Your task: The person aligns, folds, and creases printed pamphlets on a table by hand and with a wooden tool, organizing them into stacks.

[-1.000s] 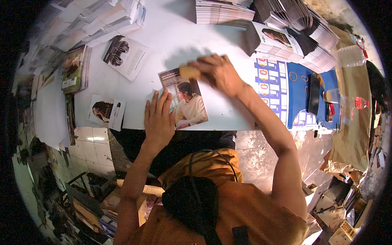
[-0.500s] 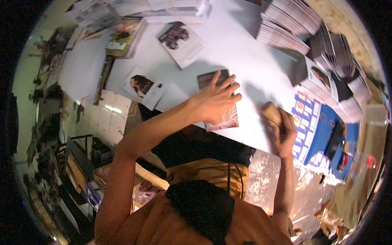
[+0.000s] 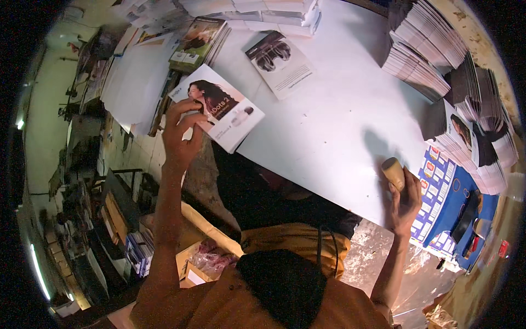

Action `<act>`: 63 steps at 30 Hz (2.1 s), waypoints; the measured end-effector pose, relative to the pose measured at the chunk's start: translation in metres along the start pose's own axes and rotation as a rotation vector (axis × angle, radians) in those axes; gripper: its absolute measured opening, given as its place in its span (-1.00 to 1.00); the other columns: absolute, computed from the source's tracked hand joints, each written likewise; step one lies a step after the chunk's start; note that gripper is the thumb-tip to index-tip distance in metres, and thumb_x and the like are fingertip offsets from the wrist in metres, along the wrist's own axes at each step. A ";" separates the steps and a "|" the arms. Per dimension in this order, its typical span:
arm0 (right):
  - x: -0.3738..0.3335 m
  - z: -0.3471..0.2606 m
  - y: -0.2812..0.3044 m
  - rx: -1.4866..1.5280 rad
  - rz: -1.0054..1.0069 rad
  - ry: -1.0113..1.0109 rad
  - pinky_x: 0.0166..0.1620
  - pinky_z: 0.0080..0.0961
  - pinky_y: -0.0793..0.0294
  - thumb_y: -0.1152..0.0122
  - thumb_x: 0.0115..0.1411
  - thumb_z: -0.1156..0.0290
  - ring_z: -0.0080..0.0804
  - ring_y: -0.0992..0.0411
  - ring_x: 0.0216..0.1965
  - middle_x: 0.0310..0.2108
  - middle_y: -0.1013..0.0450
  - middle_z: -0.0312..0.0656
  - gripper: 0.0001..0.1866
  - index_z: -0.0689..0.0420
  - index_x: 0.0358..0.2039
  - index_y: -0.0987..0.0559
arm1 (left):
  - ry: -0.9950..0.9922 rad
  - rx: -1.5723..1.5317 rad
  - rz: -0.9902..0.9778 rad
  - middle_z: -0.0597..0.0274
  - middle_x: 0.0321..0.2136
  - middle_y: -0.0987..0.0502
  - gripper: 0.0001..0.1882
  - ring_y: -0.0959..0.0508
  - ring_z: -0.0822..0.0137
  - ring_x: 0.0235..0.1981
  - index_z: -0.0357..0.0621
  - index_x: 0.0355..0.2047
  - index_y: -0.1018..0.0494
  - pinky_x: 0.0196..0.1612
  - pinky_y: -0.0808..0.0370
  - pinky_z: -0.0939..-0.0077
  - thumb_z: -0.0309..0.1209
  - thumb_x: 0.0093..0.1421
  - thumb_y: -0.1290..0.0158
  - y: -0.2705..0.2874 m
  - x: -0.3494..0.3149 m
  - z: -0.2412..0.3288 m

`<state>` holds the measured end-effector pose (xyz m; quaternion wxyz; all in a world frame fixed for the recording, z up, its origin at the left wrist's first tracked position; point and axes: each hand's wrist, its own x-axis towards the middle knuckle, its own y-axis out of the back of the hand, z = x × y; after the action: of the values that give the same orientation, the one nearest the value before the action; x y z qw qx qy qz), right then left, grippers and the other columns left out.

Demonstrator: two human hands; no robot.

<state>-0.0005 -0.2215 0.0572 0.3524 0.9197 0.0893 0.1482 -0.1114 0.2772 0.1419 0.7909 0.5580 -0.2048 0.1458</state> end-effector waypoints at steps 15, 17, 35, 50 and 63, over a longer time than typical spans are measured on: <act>-0.006 0.001 -0.009 -0.027 0.057 -0.011 0.14 -0.32 -0.38 -0.19 0.24 0.43 -0.15 -0.43 0.03 0.01 -0.46 0.08 -0.51 0.36 0.16 -0.45 | -0.146 0.166 -0.704 0.05 0.43 0.07 0.26 0.11 -0.07 0.46 -0.05 0.34 -0.07 0.44 0.22 -0.25 0.20 -0.29 -0.42 -0.034 0.012 -0.064; -0.004 -0.006 -0.006 0.032 0.036 0.004 0.12 -0.37 -0.38 -0.22 0.22 0.48 -0.22 -0.41 0.05 -0.03 -0.46 0.06 -0.50 0.39 0.16 -0.45 | -0.138 0.185 -0.799 0.06 0.42 0.03 0.17 -0.02 -0.03 0.43 -0.01 0.38 -0.05 0.43 0.05 -0.19 -0.07 -0.20 -0.44 -0.036 0.014 -0.063; -0.008 0.021 0.001 0.258 0.638 -0.135 0.03 -0.41 -0.45 -0.16 0.31 0.44 -0.32 -0.45 -0.04 -0.01 -0.49 0.00 -0.56 0.34 0.16 -0.43 | -0.549 0.046 -0.058 0.17 -0.18 -0.52 -0.52 -0.54 0.18 -0.15 -0.23 0.02 -0.48 -0.07 -0.47 0.19 -0.50 0.02 -0.18 -0.198 0.145 0.179; -0.010 0.036 0.001 0.322 0.959 -0.172 0.02 -0.54 -0.35 -0.03 0.44 0.16 -0.46 -0.32 -0.06 -0.01 -0.34 -0.10 -0.48 0.27 0.20 -0.24 | -0.437 0.037 -0.080 0.18 0.10 -0.35 -0.11 -0.33 0.20 0.13 -0.09 0.22 -0.31 0.14 -0.14 -0.01 0.02 -0.07 -0.36 -0.261 0.172 0.172; -0.023 0.040 0.024 0.365 0.970 0.007 0.14 -0.37 -0.41 -0.27 0.25 0.52 -0.27 -0.43 0.04 0.06 -0.39 0.07 -0.32 0.18 0.26 -0.09 | -0.104 -0.047 0.147 -0.18 0.17 -0.28 -0.14 -0.26 -0.17 0.21 -0.37 0.22 -0.22 0.27 -0.17 -0.06 -0.09 0.06 -0.32 -0.165 0.145 0.081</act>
<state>-0.0072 -0.2698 0.0405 0.0767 0.9014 -0.3217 0.2794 0.0773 0.1461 0.1005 0.7792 0.5295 -0.2894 0.1694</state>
